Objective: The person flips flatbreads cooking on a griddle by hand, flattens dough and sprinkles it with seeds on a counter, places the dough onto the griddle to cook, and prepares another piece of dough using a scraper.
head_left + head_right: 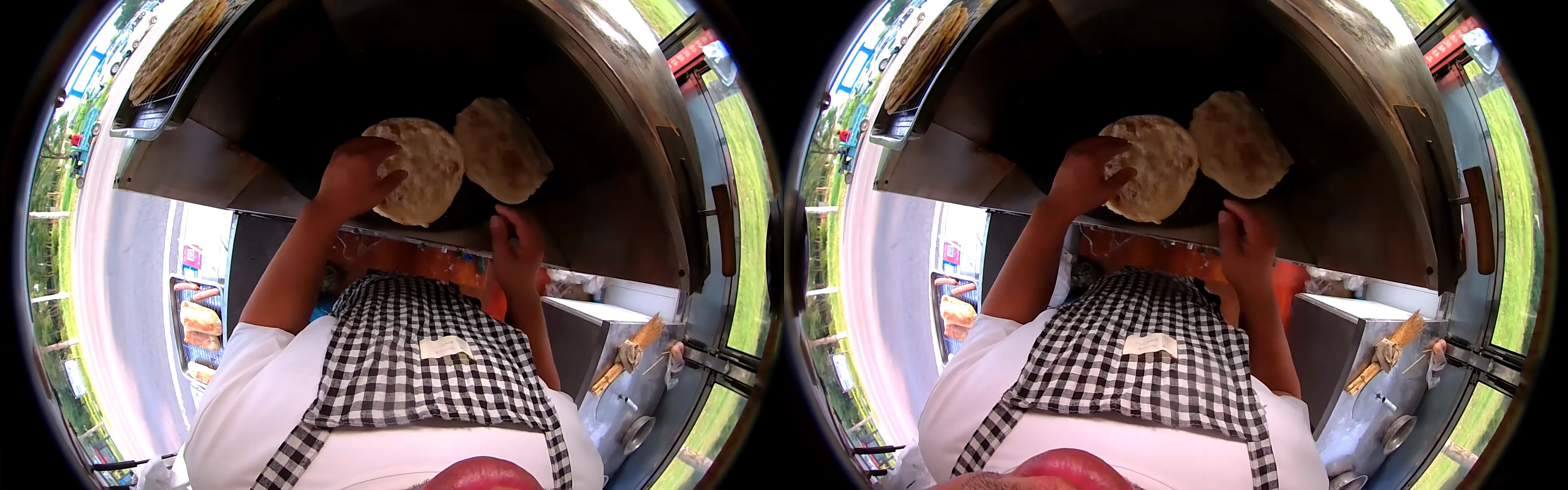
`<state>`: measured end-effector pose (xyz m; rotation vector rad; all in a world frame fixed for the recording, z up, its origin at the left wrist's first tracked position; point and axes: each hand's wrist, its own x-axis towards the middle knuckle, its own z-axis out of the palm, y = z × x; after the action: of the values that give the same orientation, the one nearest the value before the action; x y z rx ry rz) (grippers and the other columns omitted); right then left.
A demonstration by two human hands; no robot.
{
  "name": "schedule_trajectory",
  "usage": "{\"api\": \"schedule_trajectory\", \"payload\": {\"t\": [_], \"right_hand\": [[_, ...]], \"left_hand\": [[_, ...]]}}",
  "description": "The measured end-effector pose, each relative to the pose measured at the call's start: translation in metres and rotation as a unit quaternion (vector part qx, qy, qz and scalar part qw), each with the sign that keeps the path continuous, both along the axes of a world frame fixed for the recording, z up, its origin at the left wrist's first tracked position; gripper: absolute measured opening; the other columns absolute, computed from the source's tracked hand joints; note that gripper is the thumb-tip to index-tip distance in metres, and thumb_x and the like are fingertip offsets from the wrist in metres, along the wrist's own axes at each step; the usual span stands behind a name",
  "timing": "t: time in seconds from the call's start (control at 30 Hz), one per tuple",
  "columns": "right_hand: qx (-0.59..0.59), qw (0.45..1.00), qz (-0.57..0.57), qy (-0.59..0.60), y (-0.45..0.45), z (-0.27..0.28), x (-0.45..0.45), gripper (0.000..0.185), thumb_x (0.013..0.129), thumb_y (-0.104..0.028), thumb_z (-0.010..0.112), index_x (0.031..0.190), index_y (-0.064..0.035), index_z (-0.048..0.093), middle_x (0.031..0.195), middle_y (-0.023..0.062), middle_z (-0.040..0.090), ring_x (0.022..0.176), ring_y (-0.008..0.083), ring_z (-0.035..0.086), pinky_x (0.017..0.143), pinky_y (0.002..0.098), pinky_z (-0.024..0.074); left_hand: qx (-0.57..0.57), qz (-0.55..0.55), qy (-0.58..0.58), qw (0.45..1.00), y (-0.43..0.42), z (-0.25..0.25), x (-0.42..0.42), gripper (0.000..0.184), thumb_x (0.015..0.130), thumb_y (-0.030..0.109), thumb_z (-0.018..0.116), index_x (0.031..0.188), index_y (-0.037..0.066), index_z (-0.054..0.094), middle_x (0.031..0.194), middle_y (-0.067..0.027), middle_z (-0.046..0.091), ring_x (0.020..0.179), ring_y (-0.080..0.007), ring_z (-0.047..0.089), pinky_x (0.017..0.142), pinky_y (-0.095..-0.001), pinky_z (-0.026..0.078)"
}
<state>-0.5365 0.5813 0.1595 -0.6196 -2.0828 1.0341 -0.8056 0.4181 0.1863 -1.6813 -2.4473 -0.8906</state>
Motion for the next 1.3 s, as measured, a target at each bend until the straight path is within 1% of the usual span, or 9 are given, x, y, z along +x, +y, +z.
{"api": "schedule_trajectory", "payload": {"t": [0.07, 0.17, 0.27, 0.57, 0.67, 0.87, 0.97, 1.17, 1.3], "right_hand": [[0.005, 1.000, 0.000, 0.009, -0.002, -0.002, -0.005, 0.018, 0.094, -0.004, 0.074, 0.112, -0.0025, 0.073, 0.087, 0.0087, 0.067, 0.073, 0.0169, 0.063, 0.067, 0.0310, 0.0501], [-0.002, 1.000, 0.000, 0.007, -0.005, -0.003, -0.005, 0.017, 0.094, -0.004, 0.073, 0.112, -0.0033, 0.074, 0.087, 0.0085, 0.067, 0.074, 0.0167, 0.064, 0.068, 0.0310, 0.0507], [0.009, 1.000, -0.011, -0.003, -0.006, -0.003, 0.002, 0.017, 0.095, -0.004, 0.073, 0.112, -0.0039, 0.074, 0.087, 0.0084, 0.067, 0.074, 0.0165, 0.064, 0.067, 0.0305, 0.0512], [0.008, 1.000, -0.024, -0.009, -0.008, -0.008, 0.019, 0.018, 0.096, -0.005, 0.072, 0.113, -0.0043, 0.074, 0.090, 0.0086, 0.068, 0.075, 0.0154, 0.066, 0.065, 0.0295, 0.0521], [-0.002, 1.000, -0.026, -0.003, -0.009, -0.008, 0.022, 0.018, 0.096, -0.005, 0.072, 0.114, -0.0045, 0.073, 0.091, 0.0085, 0.068, 0.075, 0.0157, 0.066, 0.066, 0.0294, 0.0527], [0.009, 1.000, -0.017, -0.002, -0.013, -0.011, 0.024, 0.019, 0.097, -0.005, 0.071, 0.116, -0.0053, 0.073, 0.093, 0.0080, 0.069, 0.077, 0.0157, 0.068, 0.068, 0.0291, 0.0544], [0.014, 1.000, -0.027, 0.000, -0.016, -0.008, 0.027, 0.020, 0.097, -0.005, 0.071, 0.117, -0.0053, 0.072, 0.094, 0.0083, 0.069, 0.077, 0.0156, 0.068, 0.068, 0.0292, 0.0544], [0.011, 0.999, -0.049, -0.005, -0.048, -0.002, 0.031, 0.021, 0.096, -0.003, 0.070, 0.116, -0.0047, 0.071, 0.094, 0.0079, 0.068, 0.076, 0.0156, 0.065, 0.068, 0.0285, 0.0533], [-0.009, 0.999, -0.041, -0.001, -0.068, -0.010, 0.031, 0.022, 0.095, -0.001, 0.070, 0.116, -0.0042, 0.071, 0.094, 0.0080, 0.067, 0.078, 0.0159, 0.064, 0.069, 0.0283, 0.0528]], "left_hand": [[-0.030, -0.004, 0.015, 0.999, 0.006, -0.011, 0.000, 0.049, 0.083, 0.033, 0.082, 0.124, 0.008, 0.074, 0.126, -0.0126, 0.073, 0.121, -0.0323, 0.067, 0.110, -0.0462, 0.051], [-0.133, 0.027, 0.105, 0.985, 0.010, -0.023, 0.012, 0.062, 0.085, 0.038, 0.080, 0.140, 0.012, 0.064, 0.142, -0.0110, 0.065, 0.142, -0.0305, 0.053, 0.126, -0.0559, 0.031], [-0.222, 0.037, 0.072, 0.972, 0.006, -0.013, 0.018, 0.069, 0.088, 0.041, 0.077, 0.148, 0.015, 0.056, 0.150, -0.0087, 0.059, 0.151, -0.0285, 0.042, 0.129, -0.0647, 0.016], [-0.287, 0.050, 0.081, 0.953, 0.001, 0.003, 0.020, 0.065, 0.080, 0.030, 0.082, 0.140, 0.015, 0.063, 0.140, -0.0084, 0.066, 0.145, -0.0292, 0.050, 0.126, -0.0683, 0.020], [-0.240, 0.054, 0.070, 0.967, -0.001, -0.002, 0.022, 0.065, 0.078, 0.029, 0.082, 0.138, 0.014, 0.064, 0.136, -0.0096, 0.068, 0.143, -0.0287, 0.051, 0.126, -0.0675, 0.021], [-0.292, 0.049, 0.062, 0.953, 0.000, 0.000, 0.021, 0.061, 0.081, 0.031, 0.081, 0.137, 0.014, 0.065, 0.135, -0.0109, 0.067, 0.142, -0.0264, 0.053, 0.126, -0.0661, 0.022], [-0.250, 0.047, 0.117, 0.960, -0.009, -0.010, 0.019, 0.047, 0.086, 0.032, 0.076, 0.128, 0.013, 0.070, 0.123, -0.0091, 0.072, 0.139, -0.0246, 0.055, 0.126, -0.0666, 0.021], [-0.090, 0.045, 0.084, 0.991, -0.025, -0.008, 0.018, 0.043, 0.086, 0.023, 0.079, 0.127, 0.014, 0.072, 0.116, -0.0105, 0.074, 0.129, -0.0277, 0.062, 0.126, -0.0616, 0.026], [0.111, 0.061, 0.070, 0.989, -0.047, 0.000, 0.021, 0.026, 0.084, 0.013, 0.079, 0.110, 0.011, 0.076, 0.107, -0.0082, 0.072, 0.110, -0.0293, 0.068, 0.109, -0.0509, 0.047]]}}
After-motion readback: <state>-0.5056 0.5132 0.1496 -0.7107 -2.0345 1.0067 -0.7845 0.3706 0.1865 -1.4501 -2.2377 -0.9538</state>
